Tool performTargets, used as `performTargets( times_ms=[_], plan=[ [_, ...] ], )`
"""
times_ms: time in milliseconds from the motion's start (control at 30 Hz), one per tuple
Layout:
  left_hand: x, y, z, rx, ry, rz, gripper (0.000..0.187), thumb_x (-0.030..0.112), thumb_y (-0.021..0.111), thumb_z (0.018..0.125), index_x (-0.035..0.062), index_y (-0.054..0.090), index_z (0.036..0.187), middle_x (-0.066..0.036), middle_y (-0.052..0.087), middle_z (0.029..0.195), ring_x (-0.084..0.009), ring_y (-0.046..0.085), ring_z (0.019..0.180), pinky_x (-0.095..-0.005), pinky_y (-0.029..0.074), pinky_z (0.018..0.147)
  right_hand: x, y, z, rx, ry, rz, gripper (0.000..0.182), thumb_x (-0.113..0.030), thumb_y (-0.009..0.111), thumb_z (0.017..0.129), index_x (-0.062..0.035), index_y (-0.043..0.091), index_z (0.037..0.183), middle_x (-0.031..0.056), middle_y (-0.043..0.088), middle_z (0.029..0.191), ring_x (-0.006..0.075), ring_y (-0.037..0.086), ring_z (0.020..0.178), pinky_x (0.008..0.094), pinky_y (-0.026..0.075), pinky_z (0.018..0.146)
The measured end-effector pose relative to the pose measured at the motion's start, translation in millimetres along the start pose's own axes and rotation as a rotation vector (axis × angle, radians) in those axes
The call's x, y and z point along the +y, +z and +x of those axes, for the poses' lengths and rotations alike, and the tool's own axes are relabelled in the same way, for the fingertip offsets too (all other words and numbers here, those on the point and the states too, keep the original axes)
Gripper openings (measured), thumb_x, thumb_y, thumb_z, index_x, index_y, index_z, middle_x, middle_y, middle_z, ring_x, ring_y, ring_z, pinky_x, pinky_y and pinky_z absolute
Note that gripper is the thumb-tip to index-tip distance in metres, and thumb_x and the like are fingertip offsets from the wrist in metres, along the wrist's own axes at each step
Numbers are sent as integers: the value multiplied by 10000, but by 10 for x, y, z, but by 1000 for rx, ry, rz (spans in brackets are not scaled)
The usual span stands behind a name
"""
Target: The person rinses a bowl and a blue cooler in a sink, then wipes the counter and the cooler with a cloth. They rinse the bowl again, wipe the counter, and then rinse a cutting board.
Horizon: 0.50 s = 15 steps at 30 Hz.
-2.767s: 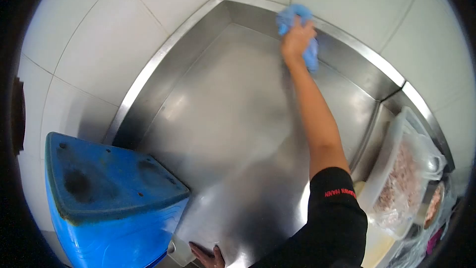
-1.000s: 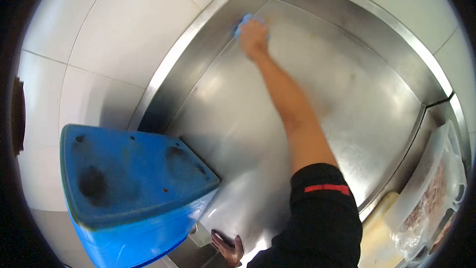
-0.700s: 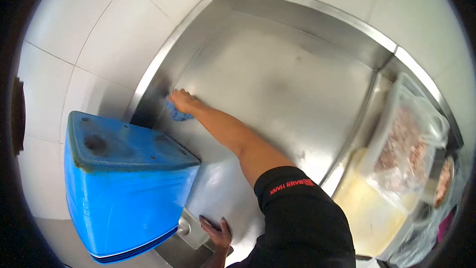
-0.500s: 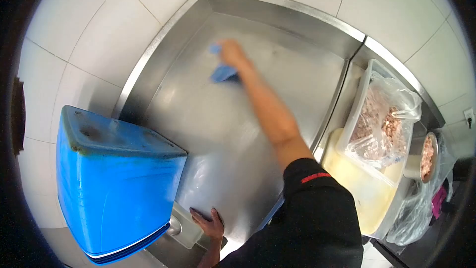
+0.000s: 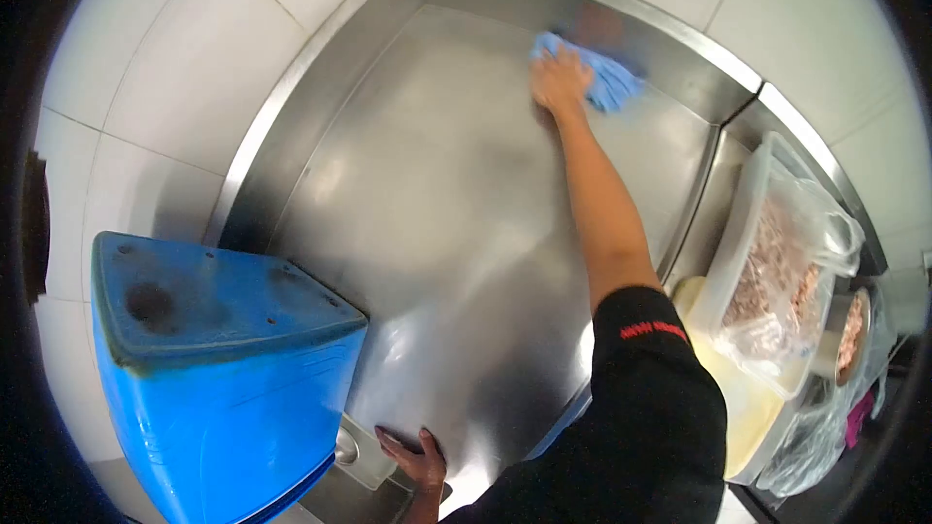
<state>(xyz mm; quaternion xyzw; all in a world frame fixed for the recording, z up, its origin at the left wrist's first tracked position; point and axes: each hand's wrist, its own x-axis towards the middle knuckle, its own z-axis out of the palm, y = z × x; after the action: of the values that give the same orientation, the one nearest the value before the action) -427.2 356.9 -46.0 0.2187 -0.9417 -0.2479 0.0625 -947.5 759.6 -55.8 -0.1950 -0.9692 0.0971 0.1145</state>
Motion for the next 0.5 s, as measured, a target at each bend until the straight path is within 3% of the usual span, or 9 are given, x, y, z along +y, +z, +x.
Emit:
performTargets(
  times_ms=[100,167,233,267,333,400,500],
  plan=[
    [58,-3,19,-16,-62,-48,879,375,585,803,-100,99,1359,-380,209,1309,-512,251,1199,-567,231,982,-662,221,524,-91,-278,68,463,-337,310,876,-252,447,1311,64,291,1445,281,278,1316,551,163,1027],
    [6,-16,17,-28,9,-40,851,344,582,805,-109,114,1352,-376,210,1320,-518,257,1193,-576,221,984,-1122,169,415,-179,-288,97,458,-324,332,869,-259,450,1307,54,326,1428,282,291,1308,542,170,1019],
    [-53,-9,24,-18,50,-10,841,328,588,804,-115,123,1347,-373,220,1323,-519,259,1193,-578,214,987,-1425,364,23,-118,-531,53,419,-273,416,853,-256,500,1263,40,392,1385,259,327,1284,536,197,999],
    [-66,1,-3,-3,88,16,831,313,593,804,-121,132,1342,-369,230,1326,-520,262,1193,-580,206,990,-1459,423,-186,-128,-552,48,419,-273,416,853,-256,500,1263,40,392,1385,259,327,1284,536,197,999],
    [12,-9,-19,23,77,38,813,292,616,806,-130,162,1333,-357,284,1324,-518,267,1206,-576,180,1007,-1736,479,-745,-60,-760,345,377,-214,518,810,-248,573,1181,25,447,1336,231,365,1250,525,221,981],
    [-64,18,-55,35,68,-84,772,311,594,825,-149,216,1316,-355,274,1340,-506,249,1238,-532,171,1039,-1799,417,-1315,-89,-865,450,354,-137,561,777,-241,621,1110,25,481,1298,221,404,1212,507,240,976],
    [-67,-52,-65,-20,25,10,850,385,573,833,-133,136,1345,-340,229,1369,-492,233,1253,-509,175,1051,-1655,273,-2016,-88,-898,572,342,-84,545,777,-228,645,1070,52,531,1231,248,447,1169,457,277,967]
  ],
)
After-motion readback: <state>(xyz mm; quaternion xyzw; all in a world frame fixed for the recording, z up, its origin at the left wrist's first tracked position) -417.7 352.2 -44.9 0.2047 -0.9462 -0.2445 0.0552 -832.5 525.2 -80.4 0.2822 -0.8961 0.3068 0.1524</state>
